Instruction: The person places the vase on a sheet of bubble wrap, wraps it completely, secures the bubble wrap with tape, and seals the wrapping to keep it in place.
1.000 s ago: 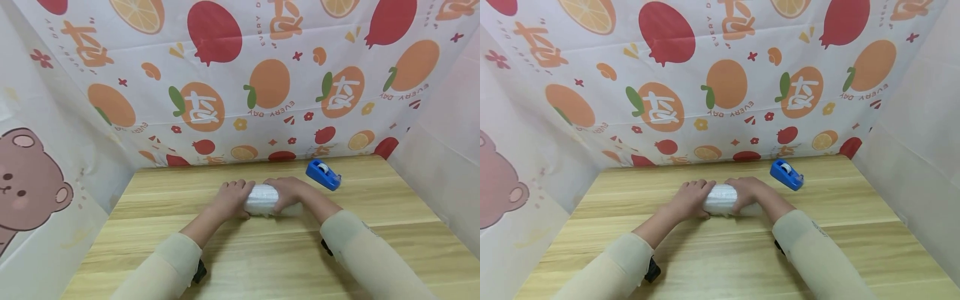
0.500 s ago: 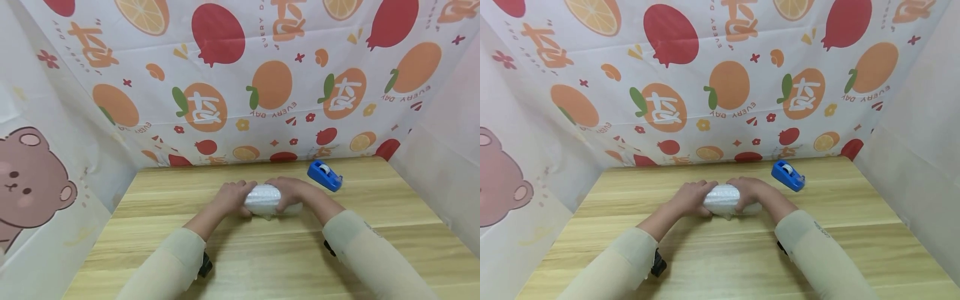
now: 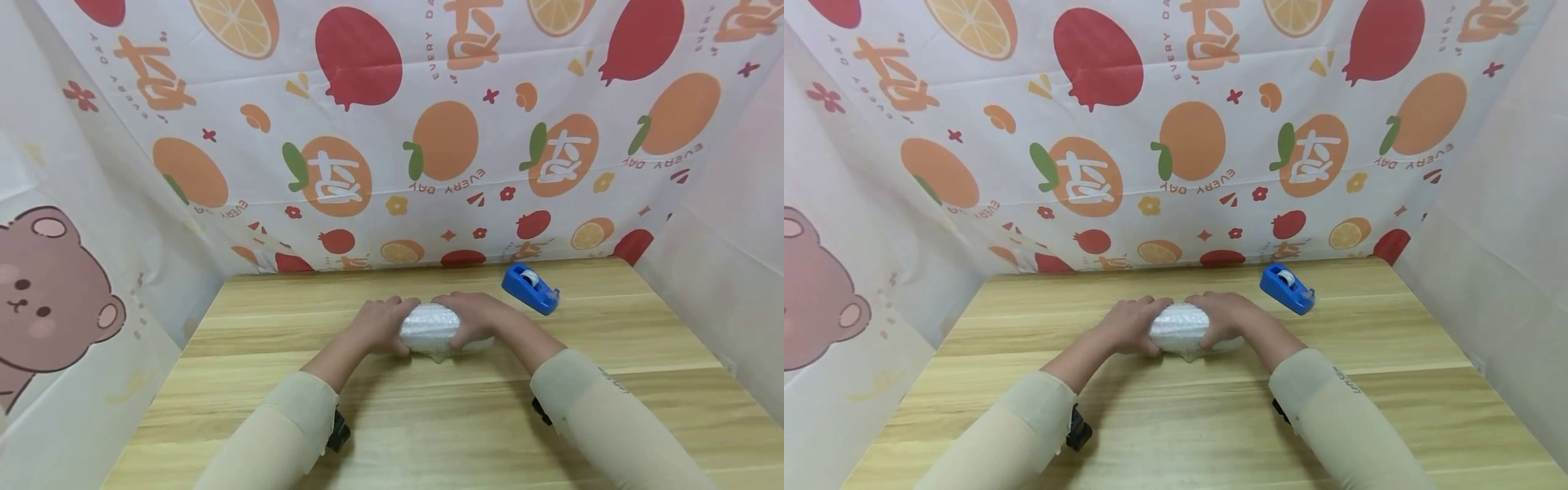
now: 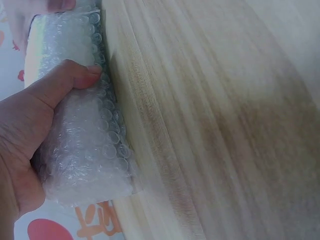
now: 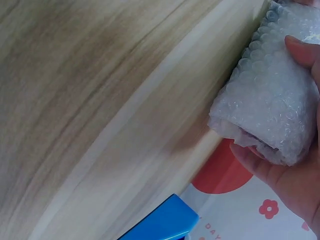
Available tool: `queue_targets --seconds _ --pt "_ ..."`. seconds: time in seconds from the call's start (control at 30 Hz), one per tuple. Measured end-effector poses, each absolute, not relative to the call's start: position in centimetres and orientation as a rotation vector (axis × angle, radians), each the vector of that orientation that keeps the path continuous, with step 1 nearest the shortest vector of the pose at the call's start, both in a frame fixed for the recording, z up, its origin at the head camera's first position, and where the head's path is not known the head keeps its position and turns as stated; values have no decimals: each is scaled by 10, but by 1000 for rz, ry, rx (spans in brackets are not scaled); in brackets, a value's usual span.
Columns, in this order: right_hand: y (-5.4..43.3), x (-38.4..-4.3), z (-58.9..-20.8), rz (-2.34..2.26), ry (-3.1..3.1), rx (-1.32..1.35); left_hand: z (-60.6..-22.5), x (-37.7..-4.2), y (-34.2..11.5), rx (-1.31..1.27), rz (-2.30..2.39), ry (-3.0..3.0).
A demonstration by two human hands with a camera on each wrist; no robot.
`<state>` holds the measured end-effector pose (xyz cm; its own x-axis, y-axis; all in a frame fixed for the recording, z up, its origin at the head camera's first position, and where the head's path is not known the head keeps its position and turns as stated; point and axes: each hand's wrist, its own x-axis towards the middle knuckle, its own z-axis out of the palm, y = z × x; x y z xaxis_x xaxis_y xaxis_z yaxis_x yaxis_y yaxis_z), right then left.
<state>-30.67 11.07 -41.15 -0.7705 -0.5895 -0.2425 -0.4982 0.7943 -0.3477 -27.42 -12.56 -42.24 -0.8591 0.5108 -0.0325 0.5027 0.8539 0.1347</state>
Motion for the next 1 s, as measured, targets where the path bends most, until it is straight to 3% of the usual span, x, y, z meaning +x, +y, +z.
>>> queue_targets --seconds 1.0 --pt "122 -289 -410 -380 2709 -853 -406 -289 -121 713 345 2702"
